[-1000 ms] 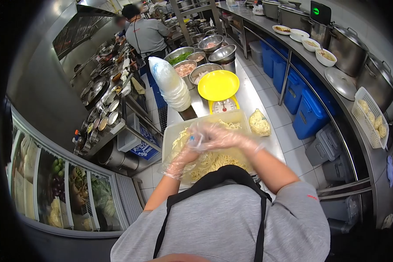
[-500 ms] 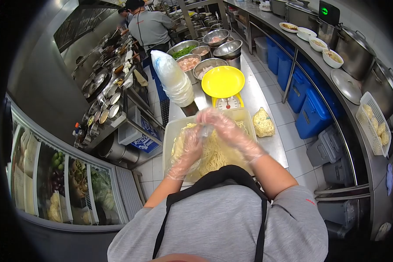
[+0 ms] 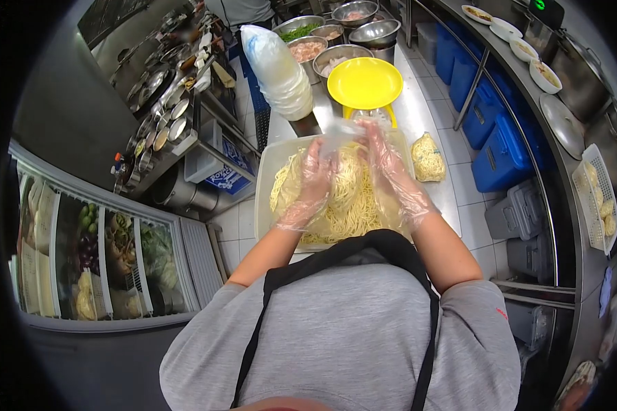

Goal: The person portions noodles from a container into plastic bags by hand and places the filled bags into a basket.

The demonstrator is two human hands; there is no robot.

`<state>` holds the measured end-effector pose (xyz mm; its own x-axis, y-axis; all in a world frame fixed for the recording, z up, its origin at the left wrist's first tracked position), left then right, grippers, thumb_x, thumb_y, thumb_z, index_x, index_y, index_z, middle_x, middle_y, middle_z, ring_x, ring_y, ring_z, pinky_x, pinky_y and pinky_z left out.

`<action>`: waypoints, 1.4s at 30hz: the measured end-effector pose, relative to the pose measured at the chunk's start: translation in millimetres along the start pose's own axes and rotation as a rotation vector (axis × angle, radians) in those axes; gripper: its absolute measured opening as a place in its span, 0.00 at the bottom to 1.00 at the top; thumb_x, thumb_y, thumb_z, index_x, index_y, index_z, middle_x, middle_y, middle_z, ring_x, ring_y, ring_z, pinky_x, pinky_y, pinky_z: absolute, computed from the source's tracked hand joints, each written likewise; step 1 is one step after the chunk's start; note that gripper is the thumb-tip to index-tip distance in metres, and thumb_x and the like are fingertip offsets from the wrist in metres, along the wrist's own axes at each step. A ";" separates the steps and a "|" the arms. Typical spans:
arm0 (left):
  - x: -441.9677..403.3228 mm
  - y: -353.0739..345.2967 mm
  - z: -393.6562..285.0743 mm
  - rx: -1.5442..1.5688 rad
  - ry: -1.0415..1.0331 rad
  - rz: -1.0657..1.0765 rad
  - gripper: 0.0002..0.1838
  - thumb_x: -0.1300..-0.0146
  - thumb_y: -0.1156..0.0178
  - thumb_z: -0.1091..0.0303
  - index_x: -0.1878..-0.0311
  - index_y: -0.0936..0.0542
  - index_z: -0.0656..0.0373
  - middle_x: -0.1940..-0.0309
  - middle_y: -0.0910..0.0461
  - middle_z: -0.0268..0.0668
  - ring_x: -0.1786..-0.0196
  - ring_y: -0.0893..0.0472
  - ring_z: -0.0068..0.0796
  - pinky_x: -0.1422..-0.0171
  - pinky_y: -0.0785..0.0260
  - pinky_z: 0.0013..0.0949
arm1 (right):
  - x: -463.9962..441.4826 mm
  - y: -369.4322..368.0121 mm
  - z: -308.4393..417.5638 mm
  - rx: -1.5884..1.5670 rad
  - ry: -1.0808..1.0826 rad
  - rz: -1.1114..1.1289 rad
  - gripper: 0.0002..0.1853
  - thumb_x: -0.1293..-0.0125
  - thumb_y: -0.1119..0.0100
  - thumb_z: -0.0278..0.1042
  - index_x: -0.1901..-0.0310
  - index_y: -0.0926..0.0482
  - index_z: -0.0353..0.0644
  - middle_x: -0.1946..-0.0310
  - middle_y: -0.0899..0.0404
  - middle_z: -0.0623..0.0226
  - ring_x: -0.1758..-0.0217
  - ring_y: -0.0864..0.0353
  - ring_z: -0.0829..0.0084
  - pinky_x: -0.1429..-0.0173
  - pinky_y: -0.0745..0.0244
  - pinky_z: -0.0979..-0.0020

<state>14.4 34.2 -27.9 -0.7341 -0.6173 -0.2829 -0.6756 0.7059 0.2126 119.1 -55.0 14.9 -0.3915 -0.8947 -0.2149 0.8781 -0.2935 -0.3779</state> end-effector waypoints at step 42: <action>11.3 -0.5 -77.6 0.511 -0.245 -0.191 0.17 0.34 0.47 0.63 0.47 0.32 0.63 0.52 0.29 0.42 0.52 0.25 0.36 0.48 0.31 0.35 | 53.5 -12.6 50.0 0.433 0.330 -0.130 0.26 0.37 0.42 0.42 0.39 0.36 0.45 0.37 0.43 0.61 0.31 0.45 0.64 0.29 0.48 0.62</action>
<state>1.1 -0.1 41.4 -0.5247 -0.6947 -0.4920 -0.6313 0.7052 -0.3226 100.8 -116.0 53.2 -0.5082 -0.7095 -0.4882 0.8224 -0.5681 -0.0305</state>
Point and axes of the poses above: each hand's wrist, its own x-axis away from the middle knuckle, its own y-axis out of the back of the hand, z = x × y, the point moved 4 cm from there along -x, towards the middle knuckle
